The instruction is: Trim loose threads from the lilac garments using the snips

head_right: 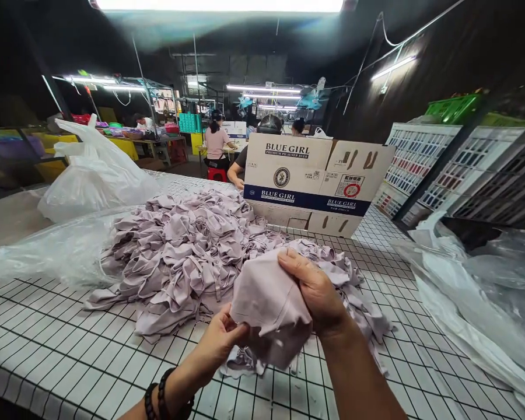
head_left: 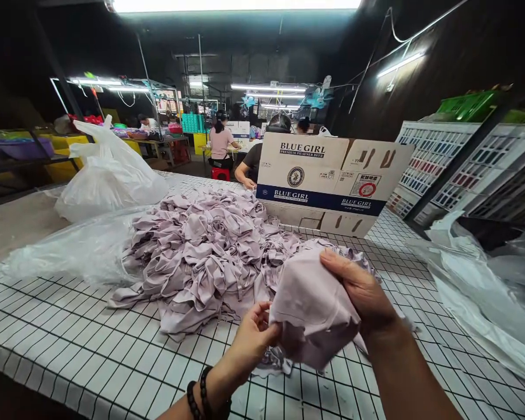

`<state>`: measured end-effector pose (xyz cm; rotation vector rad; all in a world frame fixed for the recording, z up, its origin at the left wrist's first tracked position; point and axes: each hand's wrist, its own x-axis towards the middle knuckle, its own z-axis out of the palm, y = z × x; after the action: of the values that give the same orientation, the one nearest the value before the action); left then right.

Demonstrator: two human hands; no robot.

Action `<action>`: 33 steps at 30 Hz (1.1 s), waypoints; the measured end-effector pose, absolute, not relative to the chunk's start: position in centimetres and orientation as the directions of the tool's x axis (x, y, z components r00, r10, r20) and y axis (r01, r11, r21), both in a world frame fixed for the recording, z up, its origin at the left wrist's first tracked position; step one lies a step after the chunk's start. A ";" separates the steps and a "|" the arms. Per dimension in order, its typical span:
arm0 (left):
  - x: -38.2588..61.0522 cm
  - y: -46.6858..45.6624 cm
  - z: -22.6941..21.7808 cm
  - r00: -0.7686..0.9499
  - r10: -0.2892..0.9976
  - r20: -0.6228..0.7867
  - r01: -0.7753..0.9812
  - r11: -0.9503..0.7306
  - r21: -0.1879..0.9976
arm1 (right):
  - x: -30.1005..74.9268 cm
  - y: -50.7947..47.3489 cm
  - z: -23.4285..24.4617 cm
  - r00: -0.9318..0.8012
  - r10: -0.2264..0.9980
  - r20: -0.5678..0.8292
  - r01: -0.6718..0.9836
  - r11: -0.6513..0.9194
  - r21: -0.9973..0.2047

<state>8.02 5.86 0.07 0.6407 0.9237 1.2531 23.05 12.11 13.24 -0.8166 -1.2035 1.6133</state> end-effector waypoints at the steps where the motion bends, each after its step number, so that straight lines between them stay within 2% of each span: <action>1: 7.9 5.8 -0.1 0.005 0.973 -0.231 -0.513 0.201 0.834 | 23.3 12.3 13.4 -0.337 0.941 0.028 -0.293 -0.077 -0.953; 3: 7.4 5.5 -0.6 -0.059 0.972 -0.228 -0.588 0.151 0.795 | 24.0 12.8 13.6 -0.296 0.954 0.050 -0.328 -0.053 -0.943; 6: 6.0 4.5 -1.1 -0.061 0.964 -0.259 -0.769 0.120 0.628 | 24.7 13.8 13.8 -0.256 0.964 0.070 -0.376 -0.033 -0.926; 8: 5.2 3.8 -1.4 0.014 0.943 -0.333 -0.852 0.186 0.489 | 24.6 14.1 13.9 -0.316 0.949 0.027 -0.358 -0.093 -0.929; 10: 4.9 3.4 -1.6 0.119 0.897 -0.425 -0.859 0.308 0.409 | 23.7 14.1 14.0 -0.430 0.901 -0.064 -0.287 -0.204 -0.936; 11: 5.1 3.3 -1.7 0.155 0.875 -0.458 -0.836 0.364 0.412 | 23.1 13.9 14.0 -0.494 0.862 -0.110 -0.238 -0.256 -0.937; 13: 5.8 3.5 -2.0 0.155 0.866 -0.475 -0.754 0.415 0.510 | 21.5 13.4 14.0 -0.614 0.768 -0.183 -0.133 -0.329 -0.935; 15: 6.8 4.0 -2.4 0.082 0.897 -0.435 -0.650 0.379 0.659 | 20.2 12.8 14.0 -0.701 0.676 -0.228 -0.043 -0.359 -0.932; 17: 7.3 4.6 -2.8 0.017 0.924 -0.382 -0.595 0.316 0.739 | 19.7 12.5 14.1 -0.722 0.650 -0.238 -0.013 -0.357 -0.934; 20: 6.7 4.9 -3.1 -0.008 0.930 -0.366 -0.652 0.273 0.707 | 21.1 13.5 14.0 -0.624 0.758 -0.191 -0.077 -0.303 -0.950; 22: 5.7 4.5 -3.2 -0.008 0.923 -0.386 -0.712 0.266 0.650 | 22.9 15.2 13.4 -0.494 0.859 -0.136 -0.067 -0.194 -0.979; 24: 4.6 3.8 -3.1 -0.013 0.913 -0.408 -0.744 0.263 0.614 | 24.6 17.3 11.9 -0.379 0.921 -0.094 0.105 -0.058 -0.993; 27: 4.1 2.9 -3.3 -0.021 0.906 -0.423 -0.753 0.264 0.603 | 25.7 19.3 8.4 -0.296 0.952 -0.082 0.392 0.043 -0.919; 31: 5.0 2.6 -4.2 -0.020 0.883 -0.469 -0.747 0.298 0.594 | 23.4 17.1 3.9 -0.336 0.942 -0.014 0.475 0.157 -0.866; 33: 5.5 2.6 -4.6 -0.024 0.888 -0.460 -0.712 0.308 0.631 | 21.5 14.6 2.6 -0.494 0.870 -0.005 0.452 0.252 -0.856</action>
<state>5.51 2.61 -4.58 0.2336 0.9401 1.2943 21.54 14.64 2.59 -1.1985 -2.0527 1.1615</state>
